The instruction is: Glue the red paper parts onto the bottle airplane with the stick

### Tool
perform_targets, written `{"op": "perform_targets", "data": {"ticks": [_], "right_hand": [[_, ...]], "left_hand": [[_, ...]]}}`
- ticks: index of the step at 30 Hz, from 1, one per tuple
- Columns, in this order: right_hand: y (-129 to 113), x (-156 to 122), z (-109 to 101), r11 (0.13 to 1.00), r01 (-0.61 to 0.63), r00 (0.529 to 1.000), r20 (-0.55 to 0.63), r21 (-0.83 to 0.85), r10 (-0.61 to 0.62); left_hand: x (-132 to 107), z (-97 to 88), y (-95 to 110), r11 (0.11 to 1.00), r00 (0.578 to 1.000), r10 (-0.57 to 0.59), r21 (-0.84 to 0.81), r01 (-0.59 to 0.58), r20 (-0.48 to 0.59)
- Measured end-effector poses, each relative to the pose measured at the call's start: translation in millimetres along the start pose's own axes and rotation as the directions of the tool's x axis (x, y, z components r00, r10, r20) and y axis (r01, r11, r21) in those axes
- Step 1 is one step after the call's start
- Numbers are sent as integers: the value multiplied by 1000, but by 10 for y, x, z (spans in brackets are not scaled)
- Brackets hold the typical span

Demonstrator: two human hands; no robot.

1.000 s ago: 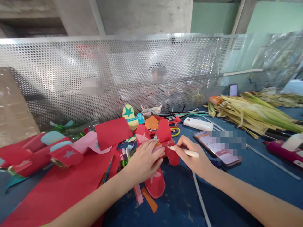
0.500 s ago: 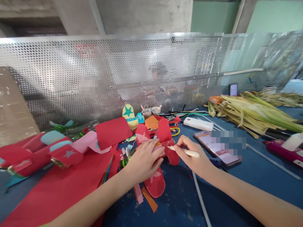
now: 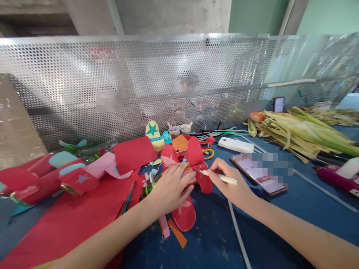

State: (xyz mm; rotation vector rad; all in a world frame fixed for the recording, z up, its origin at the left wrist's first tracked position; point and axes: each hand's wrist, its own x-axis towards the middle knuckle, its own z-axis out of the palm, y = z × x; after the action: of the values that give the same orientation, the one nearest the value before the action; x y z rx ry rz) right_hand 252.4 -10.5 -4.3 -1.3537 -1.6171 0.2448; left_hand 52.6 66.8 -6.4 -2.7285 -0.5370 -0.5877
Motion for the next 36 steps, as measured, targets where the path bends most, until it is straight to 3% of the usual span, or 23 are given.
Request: {"op": "perform_targets", "data": {"ticks": [36], "right_hand": [[9, 9, -1, 1000, -2, 1000, 13, -19, 2]], "left_hand": [[-3, 0, 3, 1000, 1000, 14, -11, -14, -18]]}}
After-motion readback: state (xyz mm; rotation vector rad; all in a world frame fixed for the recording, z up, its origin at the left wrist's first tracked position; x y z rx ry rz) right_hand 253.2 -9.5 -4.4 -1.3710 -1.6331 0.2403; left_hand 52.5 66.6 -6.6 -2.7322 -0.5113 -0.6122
